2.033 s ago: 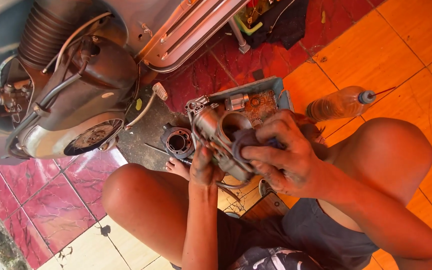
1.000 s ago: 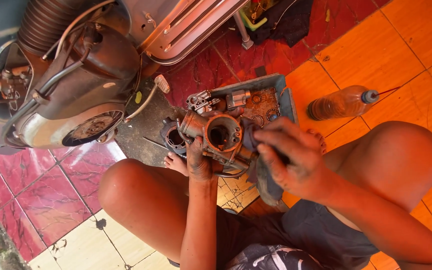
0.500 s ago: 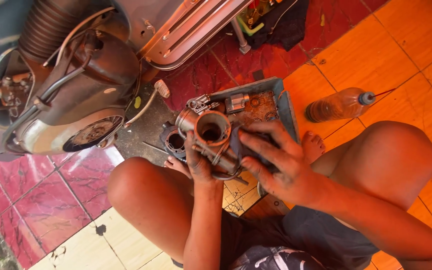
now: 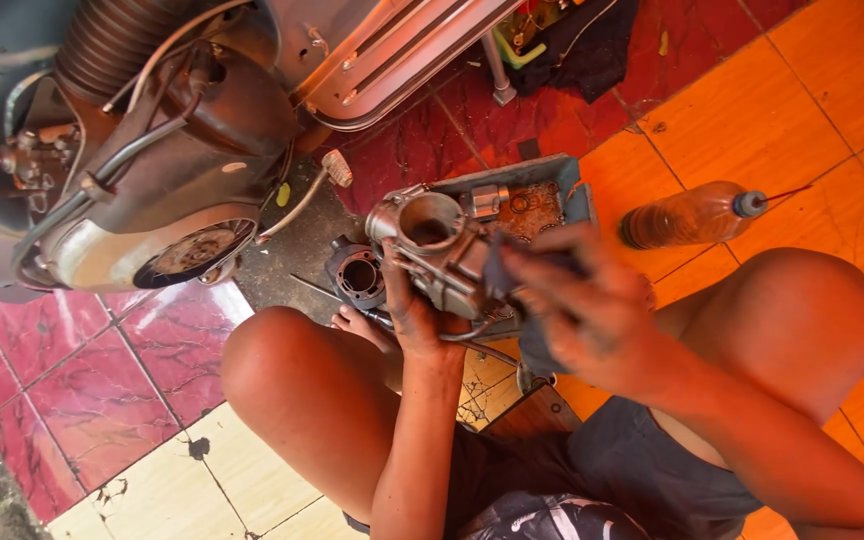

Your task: The person sits on the floor and cleans various disassembled engine components using a dark cloth. They wipe a cylindrical metal part, a larger engine block, and a green plastic component, occasionally picking up a bottle of liquid to apply to the cloth before continuing to wipe the parts.

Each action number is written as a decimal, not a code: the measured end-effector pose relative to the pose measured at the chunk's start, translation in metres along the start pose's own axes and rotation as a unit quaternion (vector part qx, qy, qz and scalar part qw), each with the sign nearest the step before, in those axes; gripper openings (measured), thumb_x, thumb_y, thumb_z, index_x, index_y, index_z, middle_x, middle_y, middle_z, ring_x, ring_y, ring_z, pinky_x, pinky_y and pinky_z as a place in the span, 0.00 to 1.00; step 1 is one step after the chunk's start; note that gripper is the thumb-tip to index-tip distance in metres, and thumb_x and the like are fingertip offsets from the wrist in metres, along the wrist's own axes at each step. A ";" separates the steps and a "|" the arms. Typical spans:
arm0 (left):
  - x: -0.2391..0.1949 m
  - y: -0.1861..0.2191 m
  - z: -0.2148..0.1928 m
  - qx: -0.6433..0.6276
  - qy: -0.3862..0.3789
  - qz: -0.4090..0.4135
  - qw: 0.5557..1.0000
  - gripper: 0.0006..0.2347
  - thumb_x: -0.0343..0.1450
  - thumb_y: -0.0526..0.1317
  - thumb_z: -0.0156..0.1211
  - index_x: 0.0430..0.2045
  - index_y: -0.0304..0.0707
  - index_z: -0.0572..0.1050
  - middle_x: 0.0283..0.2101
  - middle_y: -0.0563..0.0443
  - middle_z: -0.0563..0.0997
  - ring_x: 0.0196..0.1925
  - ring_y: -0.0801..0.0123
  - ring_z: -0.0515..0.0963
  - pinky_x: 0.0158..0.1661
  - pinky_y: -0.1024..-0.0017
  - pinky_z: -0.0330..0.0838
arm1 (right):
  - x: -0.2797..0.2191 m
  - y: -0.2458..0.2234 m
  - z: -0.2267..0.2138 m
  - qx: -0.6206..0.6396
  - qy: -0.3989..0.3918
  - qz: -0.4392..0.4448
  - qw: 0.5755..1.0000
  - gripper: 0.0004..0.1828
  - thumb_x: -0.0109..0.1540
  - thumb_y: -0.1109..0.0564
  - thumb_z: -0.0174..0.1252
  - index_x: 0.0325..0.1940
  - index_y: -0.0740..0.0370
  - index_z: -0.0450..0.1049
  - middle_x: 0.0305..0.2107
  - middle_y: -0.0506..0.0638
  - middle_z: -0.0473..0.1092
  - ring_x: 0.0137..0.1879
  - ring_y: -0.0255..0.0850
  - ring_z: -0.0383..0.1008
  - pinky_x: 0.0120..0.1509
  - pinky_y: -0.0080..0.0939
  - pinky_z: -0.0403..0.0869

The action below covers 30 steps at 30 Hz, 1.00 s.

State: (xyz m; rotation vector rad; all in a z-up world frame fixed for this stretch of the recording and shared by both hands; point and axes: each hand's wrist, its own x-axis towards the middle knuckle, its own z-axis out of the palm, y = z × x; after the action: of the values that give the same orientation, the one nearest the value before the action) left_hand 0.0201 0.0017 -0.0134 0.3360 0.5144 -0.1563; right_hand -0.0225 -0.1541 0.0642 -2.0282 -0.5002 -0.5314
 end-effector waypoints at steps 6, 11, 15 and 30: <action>-0.004 0.021 0.010 -0.032 0.111 -0.037 0.993 0.18 0.67 0.52 0.66 0.42 0.38 0.81 0.43 0.38 0.85 0.39 0.50 0.87 0.44 0.50 0.83 | -0.028 -0.018 0.030 -0.074 -0.146 -0.064 0.984 0.16 0.57 0.71 0.59 0.48 0.68 0.79 0.37 0.65 0.69 0.35 0.49 0.73 0.34 0.44 0.75; -0.001 0.013 0.010 0.000 0.065 -0.060 0.996 0.21 0.66 0.55 0.65 0.45 0.40 0.79 0.44 0.38 0.85 0.41 0.51 0.86 0.47 0.50 0.82 | -0.018 0.012 0.019 -0.003 -0.022 -0.057 0.998 0.13 0.61 0.68 0.57 0.50 0.70 0.78 0.37 0.62 0.70 0.31 0.46 0.73 0.32 0.42 0.75; -0.008 0.008 0.005 0.014 0.021 -0.074 0.997 0.26 0.66 0.60 0.62 0.49 0.41 0.75 0.47 0.38 0.84 0.44 0.51 0.85 0.50 0.50 0.80 | -0.006 0.011 0.010 0.046 0.033 -0.019 0.998 0.11 0.63 0.60 0.60 0.47 0.68 0.81 0.38 0.61 0.72 0.35 0.50 0.75 0.34 0.44 0.73; -0.021 0.037 0.016 0.344 -0.275 0.102 0.892 0.30 0.72 0.61 0.59 0.59 0.33 0.70 0.65 0.31 0.71 0.69 0.43 0.67 0.69 0.40 0.58 | -0.020 0.023 0.008 0.141 0.033 0.093 0.985 0.11 0.63 0.64 0.59 0.50 0.68 0.74 0.30 0.58 0.72 0.26 0.43 0.71 0.26 0.40 0.66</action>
State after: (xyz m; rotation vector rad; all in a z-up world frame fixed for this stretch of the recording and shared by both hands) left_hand 0.0178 0.0314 0.0207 1.0025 -0.1653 -0.2169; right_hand -0.0251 -0.1606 0.0338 -1.7577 -0.3201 -0.3890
